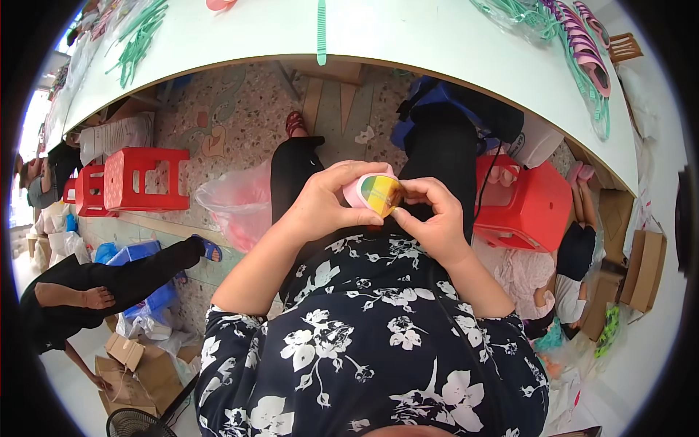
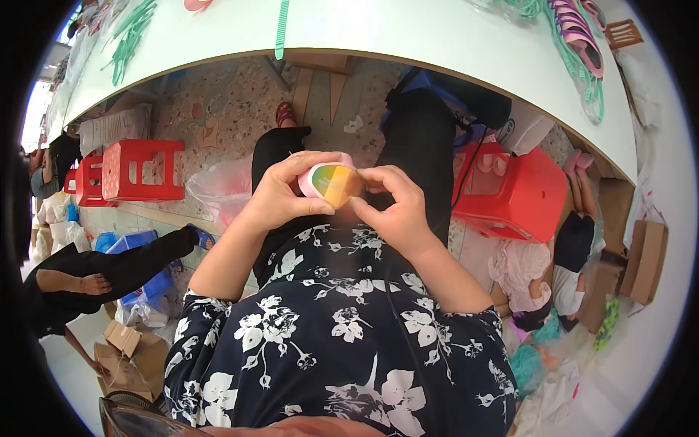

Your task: Manually assembling components of swimming goggles, including the strap and lens housing.

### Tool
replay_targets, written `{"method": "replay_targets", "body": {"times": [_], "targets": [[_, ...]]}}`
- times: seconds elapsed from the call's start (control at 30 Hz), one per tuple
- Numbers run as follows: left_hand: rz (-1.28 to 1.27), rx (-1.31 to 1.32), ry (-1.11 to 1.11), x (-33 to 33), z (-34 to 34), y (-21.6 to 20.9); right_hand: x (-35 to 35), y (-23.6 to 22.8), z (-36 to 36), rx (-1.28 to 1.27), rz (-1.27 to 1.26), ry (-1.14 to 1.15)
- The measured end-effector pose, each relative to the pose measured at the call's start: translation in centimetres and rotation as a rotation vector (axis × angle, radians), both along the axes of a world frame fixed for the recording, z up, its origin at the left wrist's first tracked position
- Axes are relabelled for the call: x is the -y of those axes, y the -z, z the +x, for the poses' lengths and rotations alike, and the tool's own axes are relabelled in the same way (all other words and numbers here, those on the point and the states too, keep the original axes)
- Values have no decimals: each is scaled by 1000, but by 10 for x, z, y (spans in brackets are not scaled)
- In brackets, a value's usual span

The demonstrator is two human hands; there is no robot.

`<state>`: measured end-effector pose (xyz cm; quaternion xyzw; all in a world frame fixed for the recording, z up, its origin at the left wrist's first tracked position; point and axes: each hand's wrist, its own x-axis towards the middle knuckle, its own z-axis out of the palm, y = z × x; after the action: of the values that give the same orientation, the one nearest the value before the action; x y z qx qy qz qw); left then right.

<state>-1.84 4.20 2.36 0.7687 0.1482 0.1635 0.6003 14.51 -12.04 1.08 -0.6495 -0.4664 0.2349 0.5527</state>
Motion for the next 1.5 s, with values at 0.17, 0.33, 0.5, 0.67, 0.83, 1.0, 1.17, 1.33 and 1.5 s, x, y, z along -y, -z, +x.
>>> {"method": "replay_targets", "body": {"times": [0.17, 0.33, 0.5, 0.67, 0.83, 1.0, 1.17, 1.33, 1.5], "targets": [[-60, -57, 16, -3, -3, -2, 0, 3, 2, 23, 15, -32], [3, -124, 102, -9, 0, -21, 2, 9, 1, 43, -28, -113], [-37, -79, 70, -7, -4, -7, -1, -1, 7, -68, -75, -169], [-264, 68, 47, -5, -9, -1, -4, 2, 36, -226, -66, -264], [-264, 66, 93, -5, -11, -5, -13, -6, 25, -912, -135, -478], [-262, 59, 110, -3, -13, -7, -9, 11, 24, -1059, -102, -473], [-289, 72, 124, -3, -11, -6, -3, 11, 25, -1047, -107, -410], [-382, 104, 99, -1, -11, -4, -3, 17, 22, -881, -9, -356], [-431, 122, 82, 0, -11, -2, -3, 15, 18, -819, 16, -312]]}}
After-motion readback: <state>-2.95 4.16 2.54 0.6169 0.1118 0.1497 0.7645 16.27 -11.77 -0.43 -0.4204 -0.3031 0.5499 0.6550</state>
